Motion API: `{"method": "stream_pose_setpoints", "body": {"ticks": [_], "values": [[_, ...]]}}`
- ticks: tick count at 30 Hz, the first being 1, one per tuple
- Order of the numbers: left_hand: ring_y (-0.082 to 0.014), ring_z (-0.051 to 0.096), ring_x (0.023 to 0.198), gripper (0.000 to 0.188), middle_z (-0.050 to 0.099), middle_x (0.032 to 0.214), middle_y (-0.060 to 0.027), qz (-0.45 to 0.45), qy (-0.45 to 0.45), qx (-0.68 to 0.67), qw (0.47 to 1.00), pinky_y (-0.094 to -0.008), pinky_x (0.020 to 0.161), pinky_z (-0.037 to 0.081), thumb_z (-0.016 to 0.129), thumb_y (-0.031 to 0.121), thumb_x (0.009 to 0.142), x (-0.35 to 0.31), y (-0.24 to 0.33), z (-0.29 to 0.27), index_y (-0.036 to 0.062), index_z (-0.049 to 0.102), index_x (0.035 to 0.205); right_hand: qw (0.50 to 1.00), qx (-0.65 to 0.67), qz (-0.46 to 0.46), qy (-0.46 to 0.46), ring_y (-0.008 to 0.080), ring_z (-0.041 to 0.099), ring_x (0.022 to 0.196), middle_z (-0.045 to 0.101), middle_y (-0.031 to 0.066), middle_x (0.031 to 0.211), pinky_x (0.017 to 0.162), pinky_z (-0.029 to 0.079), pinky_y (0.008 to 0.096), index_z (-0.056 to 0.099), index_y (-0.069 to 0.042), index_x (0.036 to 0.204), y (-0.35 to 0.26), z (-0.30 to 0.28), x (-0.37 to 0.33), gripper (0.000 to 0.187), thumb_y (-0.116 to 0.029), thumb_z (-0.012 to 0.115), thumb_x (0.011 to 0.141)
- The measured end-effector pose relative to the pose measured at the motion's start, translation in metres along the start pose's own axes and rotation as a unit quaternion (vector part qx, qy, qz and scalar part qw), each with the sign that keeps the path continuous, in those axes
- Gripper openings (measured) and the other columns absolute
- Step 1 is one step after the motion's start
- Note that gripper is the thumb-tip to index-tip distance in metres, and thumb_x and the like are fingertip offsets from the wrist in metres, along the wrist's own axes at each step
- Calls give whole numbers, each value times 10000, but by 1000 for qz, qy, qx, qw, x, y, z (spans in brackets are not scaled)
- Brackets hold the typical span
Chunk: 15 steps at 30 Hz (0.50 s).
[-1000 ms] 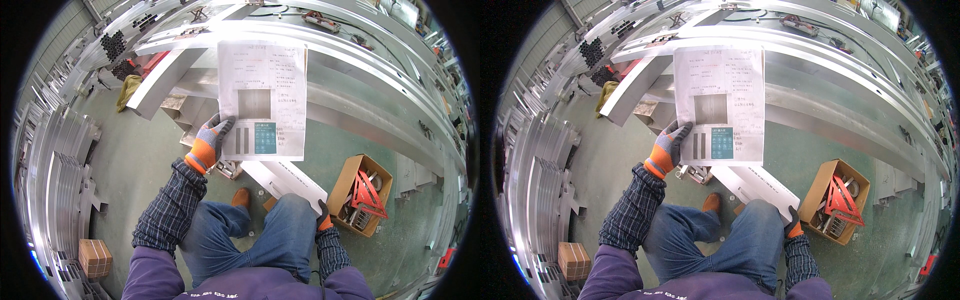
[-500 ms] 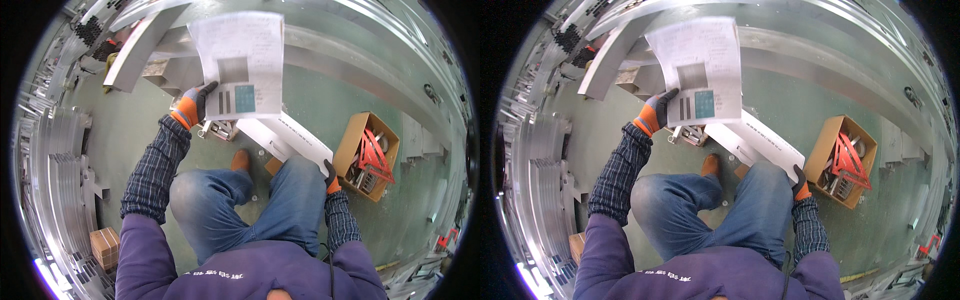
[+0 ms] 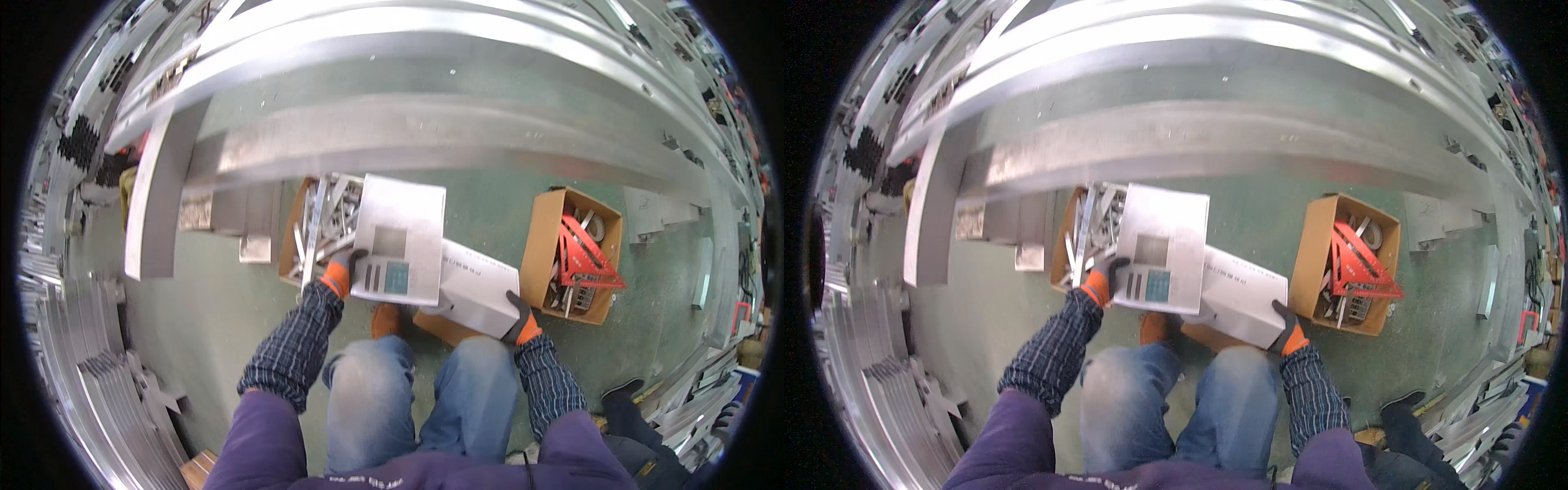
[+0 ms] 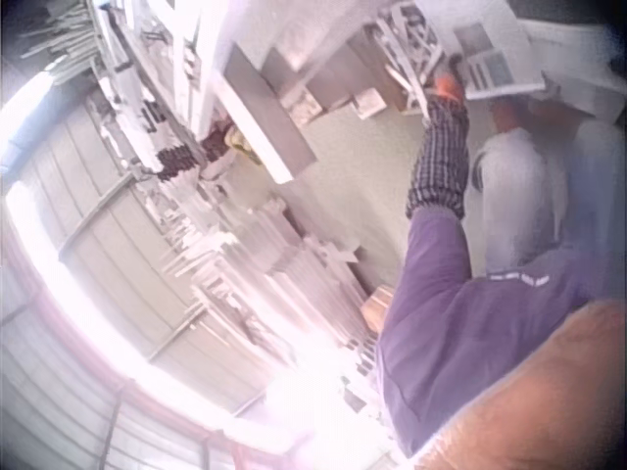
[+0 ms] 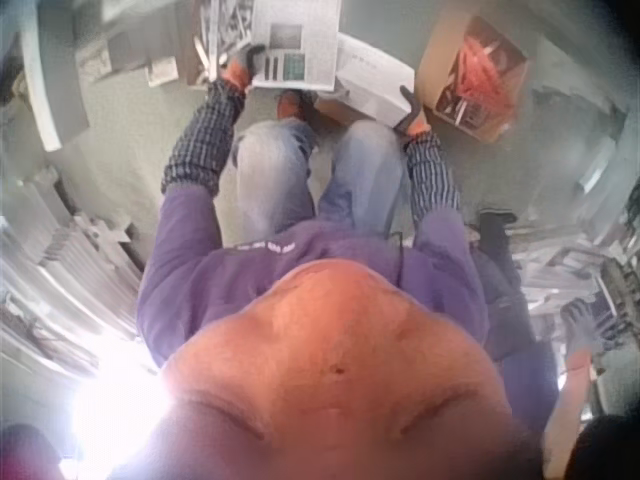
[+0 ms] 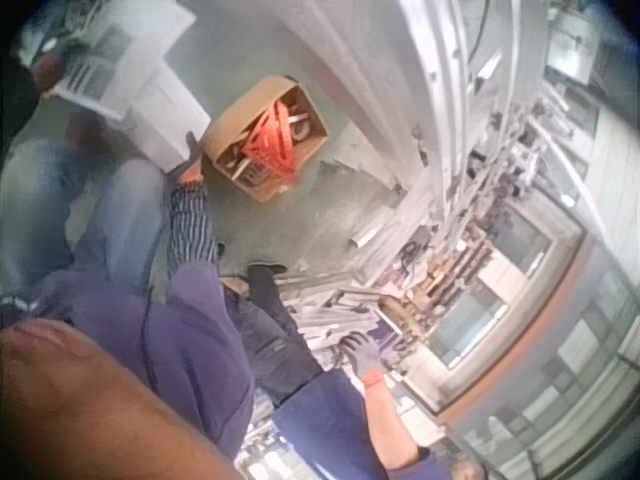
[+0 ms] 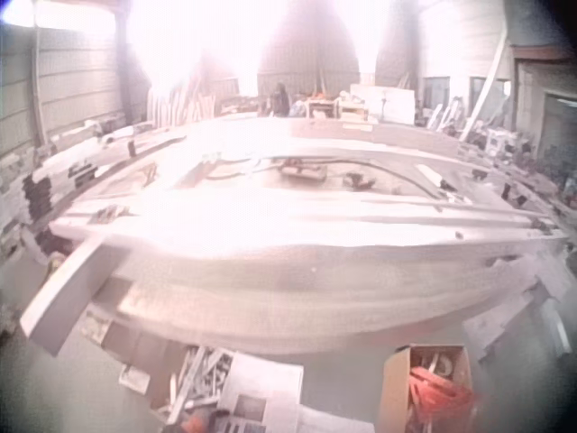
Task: The person sits on the floor and handles a white document, writing on it with a marker. They then stand, walk through a workshop, and place the document on a table.
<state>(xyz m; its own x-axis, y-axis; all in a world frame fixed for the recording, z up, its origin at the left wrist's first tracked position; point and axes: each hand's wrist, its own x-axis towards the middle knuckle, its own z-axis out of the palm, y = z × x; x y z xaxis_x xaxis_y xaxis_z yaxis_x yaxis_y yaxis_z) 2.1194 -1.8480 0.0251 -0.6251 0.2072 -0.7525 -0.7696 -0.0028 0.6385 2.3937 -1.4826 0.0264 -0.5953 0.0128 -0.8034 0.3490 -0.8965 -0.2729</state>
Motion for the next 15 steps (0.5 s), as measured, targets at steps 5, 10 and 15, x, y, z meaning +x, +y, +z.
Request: {"method": "stream_pose_setpoints", "body": {"ticks": [5,10,15], "values": [[-278,657,914,298,670,1014,-154,62,-10,104,993,-396,897,525,558,182,870,-55,4,-17,-20,608,1082,999,-26,-12,39,281,641,1019,621,139,1186,860,550,441,520,-8,1286,-28,48,-71,545,-322,686,872],[-256,650,924,222,671,1000,-138,128,55,23,990,-377,886,530,532,118,841,-138,16,-23,-34,633,969,994,-47,-78,57,249,631,1059,605,156,1226,899,526,371,473,35,1346,-46,88,-163,657,-332,708,854],[-224,628,880,185,657,951,-105,50,42,-172,983,-336,866,517,535,111,830,-258,84,-18,-11,637,925,989,-99,-103,41,219,602,1113,609,135,1233,941,491,347,486,29,1346,-52,134,-278,588,-327,638,903]]}}
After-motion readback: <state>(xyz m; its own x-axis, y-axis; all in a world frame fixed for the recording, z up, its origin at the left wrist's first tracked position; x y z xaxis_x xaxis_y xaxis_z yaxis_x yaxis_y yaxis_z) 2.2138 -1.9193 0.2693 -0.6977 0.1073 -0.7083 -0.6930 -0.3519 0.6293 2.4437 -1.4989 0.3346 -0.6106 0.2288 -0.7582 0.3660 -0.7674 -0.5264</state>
